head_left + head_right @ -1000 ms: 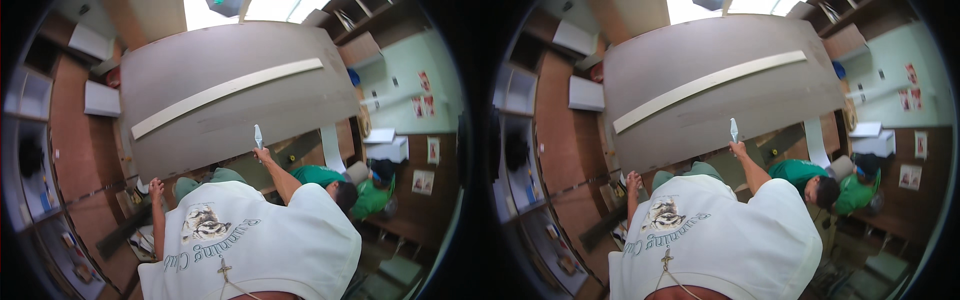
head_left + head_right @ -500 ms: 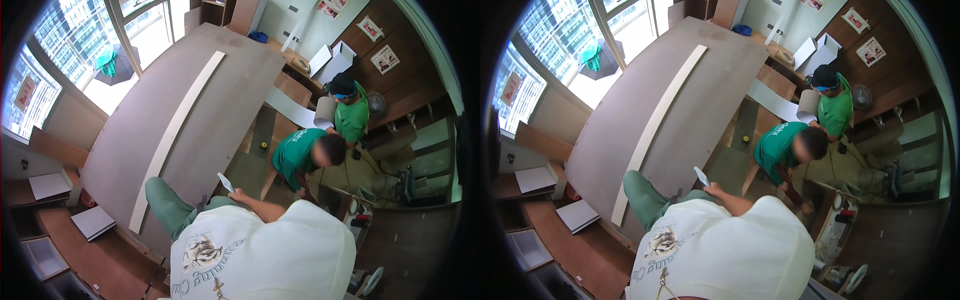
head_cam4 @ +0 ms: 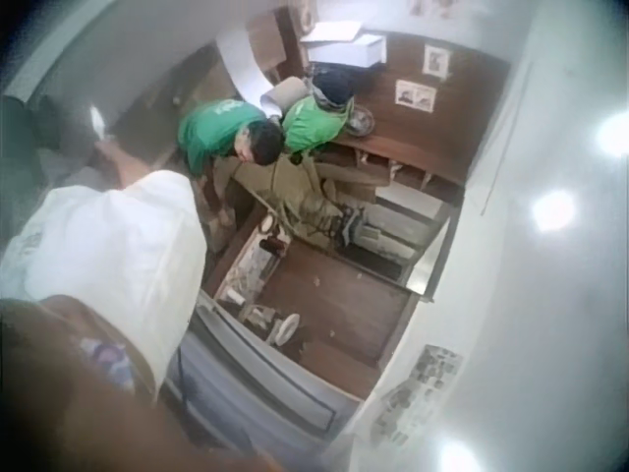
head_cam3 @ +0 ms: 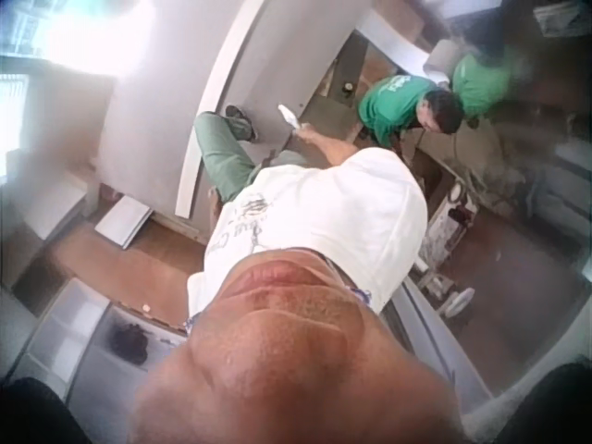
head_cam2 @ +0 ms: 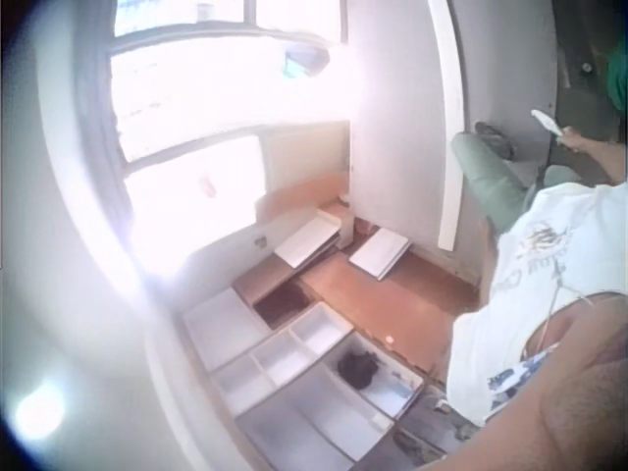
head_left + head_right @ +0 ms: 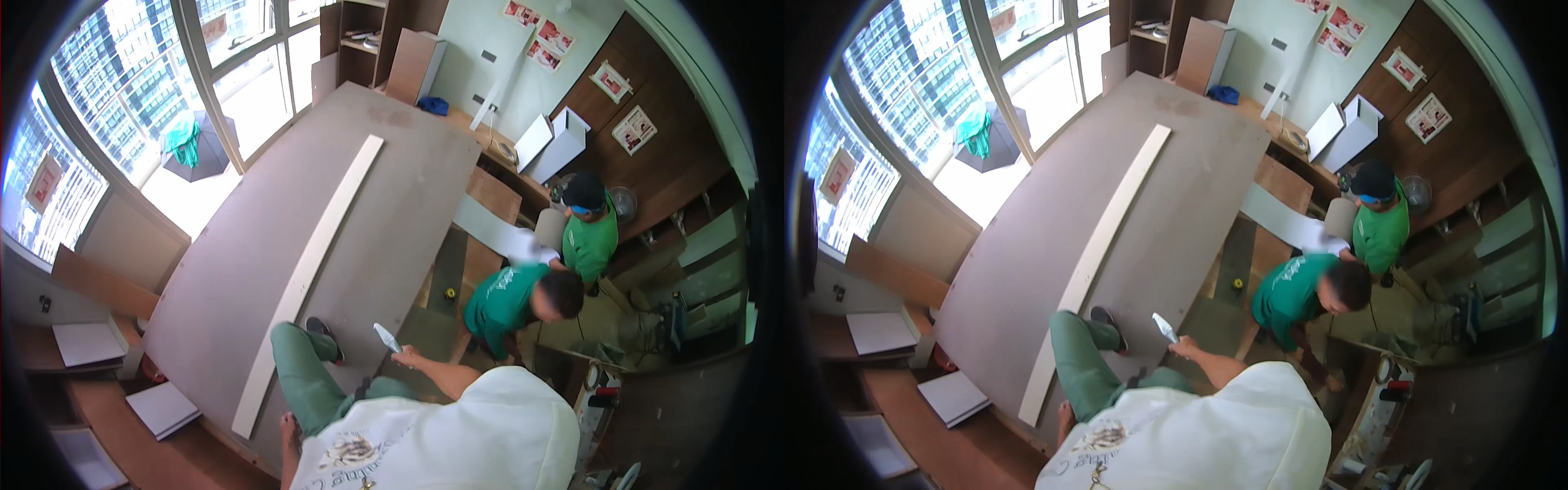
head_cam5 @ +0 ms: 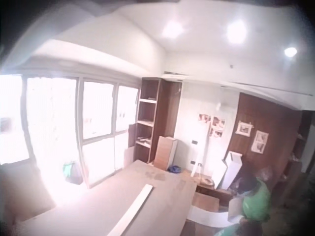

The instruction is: The person uses a utility knife to cut a thin laminate panel placed on top of a larger wooden board while two other people assist by holding and moving the materials.

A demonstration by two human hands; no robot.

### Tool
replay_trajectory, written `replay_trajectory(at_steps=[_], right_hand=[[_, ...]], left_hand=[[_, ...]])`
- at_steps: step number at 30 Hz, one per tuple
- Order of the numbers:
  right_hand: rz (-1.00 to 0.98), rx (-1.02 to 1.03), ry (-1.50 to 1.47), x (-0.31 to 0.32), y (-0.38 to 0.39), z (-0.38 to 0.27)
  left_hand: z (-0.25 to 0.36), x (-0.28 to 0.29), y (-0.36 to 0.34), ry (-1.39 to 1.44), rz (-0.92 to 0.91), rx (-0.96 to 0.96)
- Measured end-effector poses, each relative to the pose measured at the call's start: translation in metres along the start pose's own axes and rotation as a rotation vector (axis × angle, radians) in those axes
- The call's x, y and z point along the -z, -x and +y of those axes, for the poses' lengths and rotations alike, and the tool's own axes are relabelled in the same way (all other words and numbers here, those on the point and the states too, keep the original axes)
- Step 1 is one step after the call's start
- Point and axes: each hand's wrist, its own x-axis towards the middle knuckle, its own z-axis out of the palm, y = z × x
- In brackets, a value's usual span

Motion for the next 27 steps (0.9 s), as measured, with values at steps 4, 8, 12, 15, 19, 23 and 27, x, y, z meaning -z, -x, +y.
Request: replay_trajectory(at_steps=[4,8,12,15,19,23,27], right_hand=[[-0.036,0.019,0.055,0.019,-0.051,-0.110],[-0.049,0.051,0.153,0.028,-0.057,-0.240],[-0.162,0.201,-0.029,0.035,-0.055,-0.402],[-0.077,0.309,-0.132,0.055,-0.054,-0.476],[-0.091,0.446,-0.202,0.067,-0.013,-0.544],[0.000,0.412,0.080,0.100,-0.004,-0.523],[0.197,0.310,0.065,0.173,-0.029,-0.466]], left_hand=[[0.055,0.003,-0.041,0.037,-0.014,0.147],[0.138,0.009,-0.059,0.054,-0.023,0.207],[0.227,0.018,-0.086,0.080,-0.005,0.165],[0.298,-0.008,-0.102,0.166,-0.041,0.083],[0.374,-0.007,-0.088,0.231,0.006,-0.007],[0.378,-0.018,-0.098,0.268,-0.012,0.011],[0.372,-0.052,-0.113,0.137,-0.126,0.199]])
